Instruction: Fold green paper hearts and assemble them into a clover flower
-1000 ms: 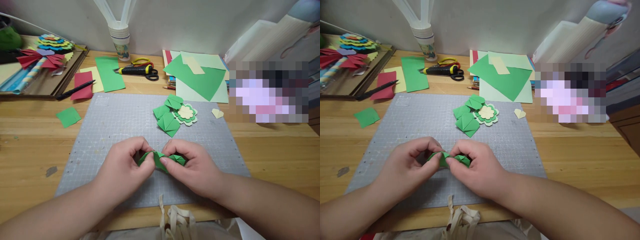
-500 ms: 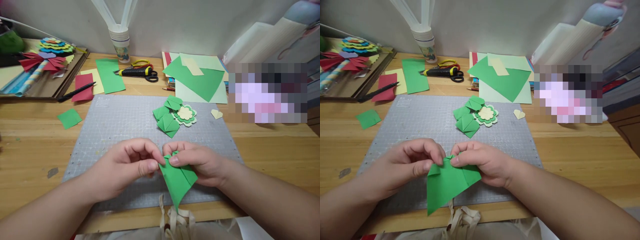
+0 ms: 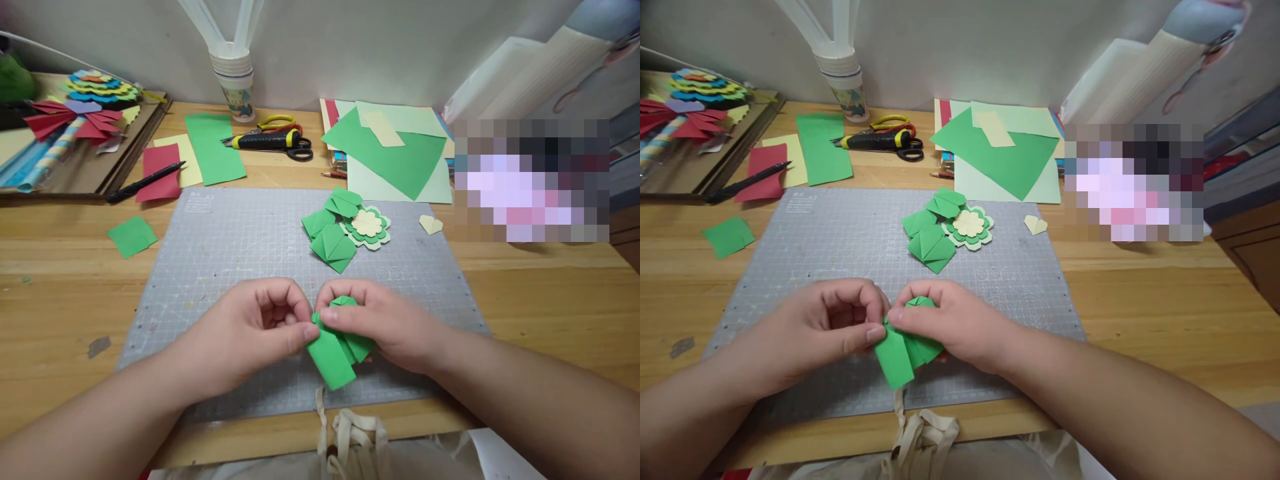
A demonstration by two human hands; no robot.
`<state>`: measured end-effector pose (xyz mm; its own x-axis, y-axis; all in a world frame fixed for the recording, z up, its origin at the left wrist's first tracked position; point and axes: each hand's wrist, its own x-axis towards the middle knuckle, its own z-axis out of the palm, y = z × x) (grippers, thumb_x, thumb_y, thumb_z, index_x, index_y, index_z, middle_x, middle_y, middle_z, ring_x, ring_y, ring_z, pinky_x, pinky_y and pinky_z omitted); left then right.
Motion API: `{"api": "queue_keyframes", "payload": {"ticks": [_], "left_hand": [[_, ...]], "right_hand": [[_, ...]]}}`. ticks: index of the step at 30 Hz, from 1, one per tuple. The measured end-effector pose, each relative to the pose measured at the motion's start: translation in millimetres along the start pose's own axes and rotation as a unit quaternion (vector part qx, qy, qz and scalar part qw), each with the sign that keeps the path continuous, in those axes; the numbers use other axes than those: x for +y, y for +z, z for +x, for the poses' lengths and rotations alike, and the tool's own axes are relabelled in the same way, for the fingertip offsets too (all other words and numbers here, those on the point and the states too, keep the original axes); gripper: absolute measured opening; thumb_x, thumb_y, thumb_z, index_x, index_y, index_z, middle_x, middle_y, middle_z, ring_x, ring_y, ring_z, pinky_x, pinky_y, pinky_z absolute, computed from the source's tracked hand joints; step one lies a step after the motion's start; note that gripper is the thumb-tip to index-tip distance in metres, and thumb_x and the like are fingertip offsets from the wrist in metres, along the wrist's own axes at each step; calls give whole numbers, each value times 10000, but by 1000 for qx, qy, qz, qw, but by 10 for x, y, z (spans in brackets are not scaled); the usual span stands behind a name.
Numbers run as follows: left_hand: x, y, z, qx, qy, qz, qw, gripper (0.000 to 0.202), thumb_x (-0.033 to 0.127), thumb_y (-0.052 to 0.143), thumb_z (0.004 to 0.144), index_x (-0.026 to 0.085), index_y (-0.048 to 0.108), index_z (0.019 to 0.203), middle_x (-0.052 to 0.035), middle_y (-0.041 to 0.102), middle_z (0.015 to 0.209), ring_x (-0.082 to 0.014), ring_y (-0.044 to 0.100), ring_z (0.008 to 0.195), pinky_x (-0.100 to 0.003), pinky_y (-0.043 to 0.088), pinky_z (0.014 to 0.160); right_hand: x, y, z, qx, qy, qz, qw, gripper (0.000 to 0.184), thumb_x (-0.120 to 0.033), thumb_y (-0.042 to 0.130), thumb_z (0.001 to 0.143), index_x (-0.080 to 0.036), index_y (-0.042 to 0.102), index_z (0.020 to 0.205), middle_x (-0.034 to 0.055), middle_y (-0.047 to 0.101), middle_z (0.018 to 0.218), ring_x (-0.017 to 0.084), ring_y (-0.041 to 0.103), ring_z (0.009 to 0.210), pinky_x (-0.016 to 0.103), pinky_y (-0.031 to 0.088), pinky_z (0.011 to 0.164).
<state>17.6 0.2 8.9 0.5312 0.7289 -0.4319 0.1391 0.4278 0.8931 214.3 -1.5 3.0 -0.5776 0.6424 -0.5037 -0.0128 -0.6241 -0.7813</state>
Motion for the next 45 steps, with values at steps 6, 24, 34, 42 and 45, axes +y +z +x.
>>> {"api": "queue_keyframes", "payload": {"ticks": [6,24,34,42,45], "left_hand": [[16,-22,28,145,93,45,984,188,262,702,768,181,538,724,30,571,708,-90,510,638,-208,415,587],[-60,22,75,144,117,-64,981,268,200,725,771,206,622,1019,10,672,895,-110,615,821,-206,509,732],[-54,66,43,72,83,-55,992,214,187,737,786,239,622,959,55,697,832,-96,655,768,-170,507,686],[40,17,26,116,96,-31,988,272,350,766,732,208,641,928,-2,692,827,-140,632,722,-224,503,641],[59,18,29,93,54,9,994,194,335,733,742,187,618,695,20,639,644,-117,563,592,-215,447,562]], "right_hand": [[64,-51,68,3,-79,44,996,285,-448,596,881,-167,586,840,8,643,673,117,626,557,161,359,373],[80,63,16,21,-153,-5,988,421,-255,763,753,-243,472,1057,5,658,950,117,628,743,235,507,629],[34,18,4,80,-126,-82,985,174,-298,658,818,-190,532,764,-49,572,601,63,464,488,198,350,463],[19,23,-2,73,-103,-123,984,145,-263,624,815,-193,517,746,-42,563,593,73,492,521,189,326,449],[24,23,-2,77,-114,-110,984,181,-288,644,806,-199,503,737,-43,548,609,79,509,533,187,318,433]]}}
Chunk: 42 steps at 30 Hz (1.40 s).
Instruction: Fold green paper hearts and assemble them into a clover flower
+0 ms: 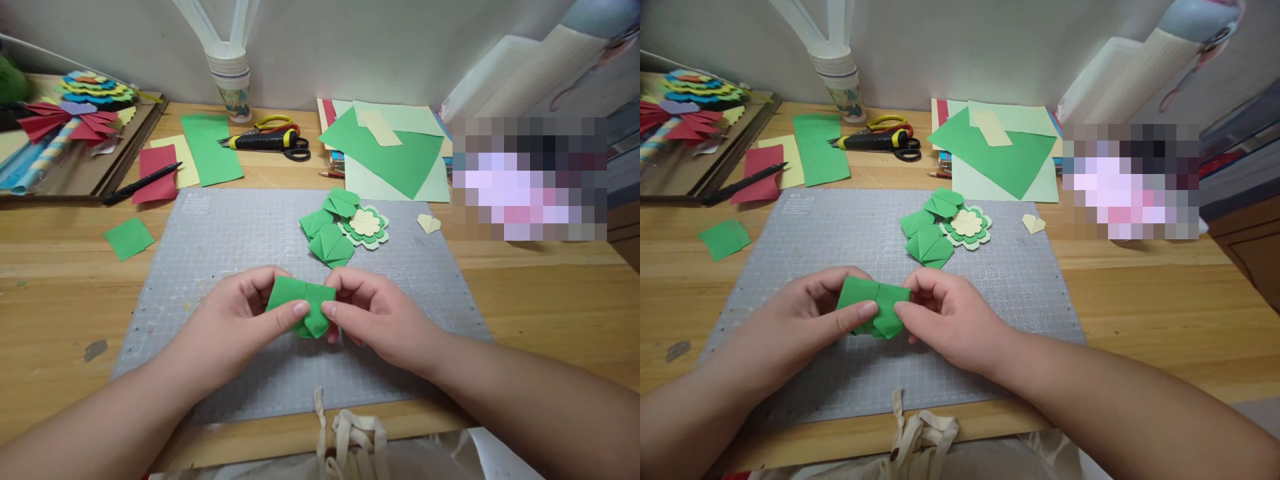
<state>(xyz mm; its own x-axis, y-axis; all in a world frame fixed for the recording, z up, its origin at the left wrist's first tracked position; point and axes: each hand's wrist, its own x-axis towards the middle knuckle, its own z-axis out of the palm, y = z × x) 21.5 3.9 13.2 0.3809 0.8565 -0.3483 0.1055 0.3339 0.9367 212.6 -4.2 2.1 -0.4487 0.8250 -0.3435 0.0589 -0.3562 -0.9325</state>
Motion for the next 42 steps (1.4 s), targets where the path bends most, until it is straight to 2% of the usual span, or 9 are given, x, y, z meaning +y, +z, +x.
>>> {"api": "queue_keyframes", "payload": {"ticks": [5,10,14,21,30,33,36,39,42], "left_hand": [[-44,-6,-12,-11,-45,15,999,227,356,730,755,174,610,692,41,594,582,-77,463,509,-180,325,479],[-60,-35,-8,23,-23,-69,997,226,361,760,756,177,630,737,32,652,647,-90,554,589,-193,428,575],[-87,-59,-1,17,-11,-94,995,215,369,757,775,182,651,762,28,680,676,-91,575,617,-195,453,606],[-63,-30,-2,25,-4,-43,999,174,307,754,750,163,656,738,24,664,656,-99,571,615,-200,452,592],[-65,-18,4,34,26,30,999,179,292,713,777,164,629,684,60,554,602,-66,466,566,-163,382,528],[-63,-17,-11,21,12,22,999,189,306,698,798,162,615,709,59,548,609,-66,463,570,-161,385,529],[-65,-19,-18,-22,-14,-23,999,171,314,696,811,164,626,767,49,600,649,-69,510,588,-163,411,548],[-66,-26,-8,-50,-32,-53,997,163,308,699,819,162,632,789,46,624,663,-63,531,596,-155,417,556],[-58,-23,0,-49,-35,-60,996,164,293,699,818,154,624,773,48,621,658,-57,524,595,-150,415,556]], "right_hand": [[0,9,-2,4,-28,49,998,279,-370,710,788,-198,496,737,-56,527,619,69,487,515,193,346,445],[10,-1,7,-36,-3,74,997,321,-469,699,804,-180,558,806,1,638,709,89,576,567,179,350,432],[34,-16,22,-46,14,85,995,363,-526,668,821,-173,581,814,41,709,760,99,620,559,177,378,428],[50,-1,30,10,35,57,998,415,-559,668,803,-175,550,699,26,701,666,100,629,524,178,392,434],[53,11,-34,58,-20,-50,997,304,-387,631,855,-184,538,649,-5,615,569,91,542,510,216,410,495],[53,14,-45,28,-55,-62,996,319,-366,602,876,-184,518,628,-11,583,570,88,512,520,220,400,503],[43,6,-43,2,-73,3,997,295,-379,579,900,-182,533,685,-25,566,613,86,551,557,210,423,527],[37,-5,-30,-14,-50,61,997,287,-413,633,870,-187,532,726,-36,569,621,82,569,528,192,405,479],[34,-6,-17,-15,-28,79,996,348,-470,675,830,-188,518,699,-44,558,579,78,553,490,188,417,460]]}}
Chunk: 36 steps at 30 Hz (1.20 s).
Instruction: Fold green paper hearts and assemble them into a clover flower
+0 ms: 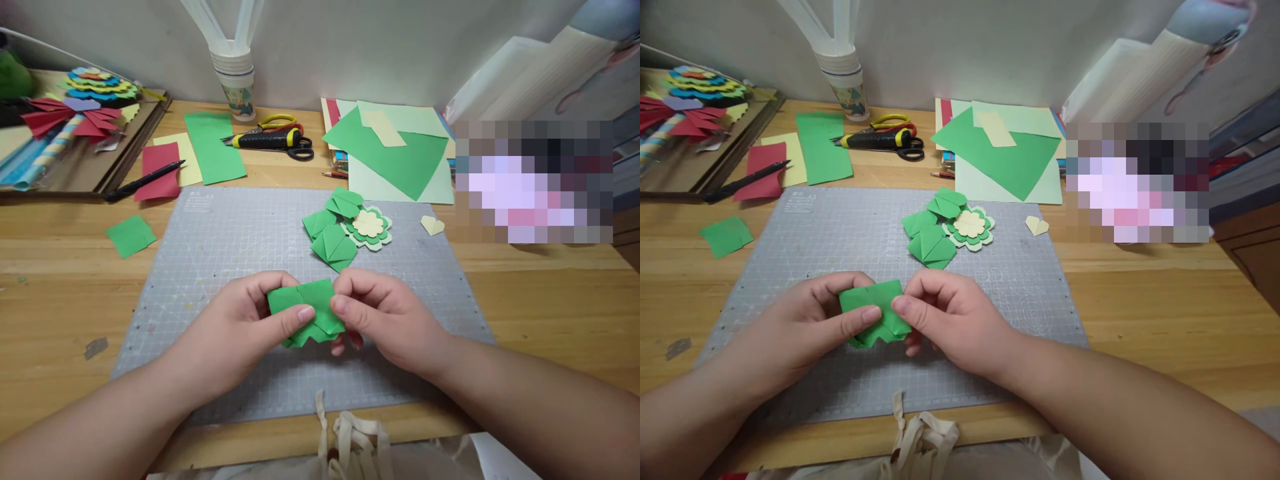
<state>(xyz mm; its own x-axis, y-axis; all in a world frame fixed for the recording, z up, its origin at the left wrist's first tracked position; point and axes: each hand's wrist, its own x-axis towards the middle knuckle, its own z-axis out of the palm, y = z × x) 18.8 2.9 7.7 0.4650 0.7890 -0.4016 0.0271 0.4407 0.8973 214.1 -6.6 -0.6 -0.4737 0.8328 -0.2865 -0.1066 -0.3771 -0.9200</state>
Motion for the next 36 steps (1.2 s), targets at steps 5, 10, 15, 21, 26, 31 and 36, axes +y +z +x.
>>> {"api": "queue_keyframes", "payload": {"ticks": [5,10,15,21,26,31,36], "left_hand": [[-4,21,-21,5,15,19,1000,151,287,698,809,156,629,780,52,609,658,-59,515,597,-150,407,551],[-29,14,-26,-1,12,30,999,162,299,685,830,161,627,767,59,603,642,-57,513,586,-149,404,545],[-23,14,-7,-7,16,15,1000,136,271,710,808,165,638,761,60,633,660,-54,547,613,-140,415,564],[-41,24,-6,-9,16,9,1000,129,252,722,785,166,634,745,60,648,665,-50,547,606,-138,408,559],[-44,19,-34,0,13,64,998,161,304,674,826,175,616,749,63,597,631,-59,487,568,-156,370,523],[-6,42,-45,9,9,132,991,177,305,649,797,179,579,695,61,517,594,-80,412,554,-183,322,505],[-23,60,-55,5,9,200,980,180,305,626,777,178,564,665,60,440,585,-92,371,565,-197,293,503]], "right_hand": [[-3,20,-7,25,17,-4,1000,383,-501,687,809,-189,508,678,-52,534,547,75,541,490,183,453,463],[1,29,-23,44,13,-26,999,341,-443,646,854,-187,511,673,-53,531,542,68,532,485,179,461,474],[10,27,-28,59,4,-55,997,326,-412,598,889,-185,510,672,-46,541,550,72,543,493,180,459,478],[36,28,-51,71,-8,-79,994,330,-392,544,925,-192,483,670,-37,543,578,87,550,515,208,461,500],[46,27,-67,63,-66,-137,986,256,-333,544,926,-199,496,713,-35,525,608,96,499,549,228,412,514],[16,7,-41,67,-141,-192,969,137,-225,630,858,-229,539,960,-6,555,877,108,522,692,245,430,580],[5,-8,-24,41,-160,-245,955,93,-169,615,846,-218,536,844,4,527,862,135,536,770,269,432,625]]}}
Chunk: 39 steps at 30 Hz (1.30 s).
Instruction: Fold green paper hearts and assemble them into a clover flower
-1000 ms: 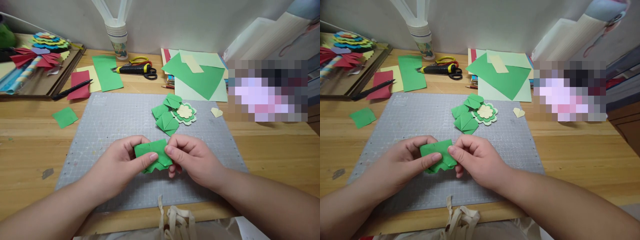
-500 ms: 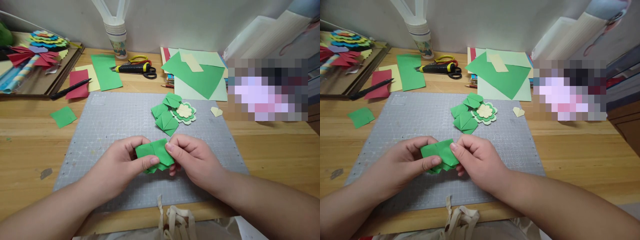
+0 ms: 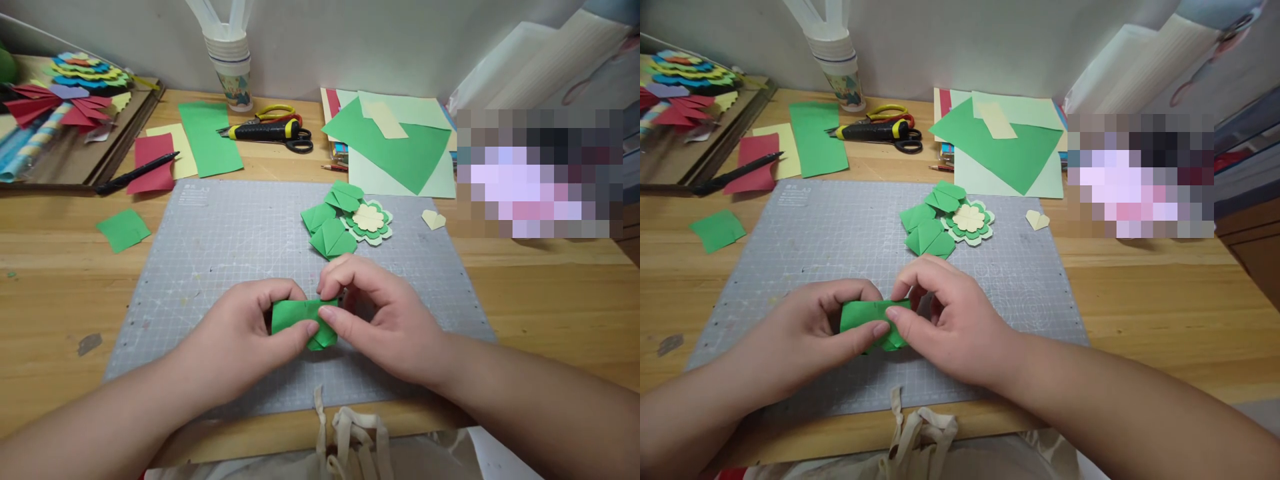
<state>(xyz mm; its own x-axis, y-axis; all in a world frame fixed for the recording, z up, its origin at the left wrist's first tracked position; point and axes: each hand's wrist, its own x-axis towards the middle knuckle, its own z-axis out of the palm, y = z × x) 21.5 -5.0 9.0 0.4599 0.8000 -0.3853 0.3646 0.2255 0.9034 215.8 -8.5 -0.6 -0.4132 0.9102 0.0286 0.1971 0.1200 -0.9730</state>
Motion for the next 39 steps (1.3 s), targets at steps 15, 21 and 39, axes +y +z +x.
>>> {"api": "queue_keyframes", "payload": {"ticks": [15,21,39], "left_hand": [[-16,-8,4,-14,8,48,999,172,321,617,807,182,608,705,59,476,595,-98,402,569,-203,310,511],[-27,-25,4,-16,19,56,998,202,369,637,822,190,633,727,42,557,642,-117,461,623,-216,354,555],[-9,6,6,-22,5,62,998,254,411,603,829,184,604,714,31,538,637,-127,455,622,-228,361,552]], "right_hand": [[1,-8,34,-27,37,19,999,145,-176,607,812,-211,496,725,15,527,841,161,542,818,294,447,679],[9,13,37,-4,69,58,996,136,-209,614,818,-207,516,723,2,522,771,139,502,714,286,422,622],[-21,33,26,8,131,73,989,136,-230,635,779,-207,516,718,-17,528,695,123,494,638,262,414,556]]}}
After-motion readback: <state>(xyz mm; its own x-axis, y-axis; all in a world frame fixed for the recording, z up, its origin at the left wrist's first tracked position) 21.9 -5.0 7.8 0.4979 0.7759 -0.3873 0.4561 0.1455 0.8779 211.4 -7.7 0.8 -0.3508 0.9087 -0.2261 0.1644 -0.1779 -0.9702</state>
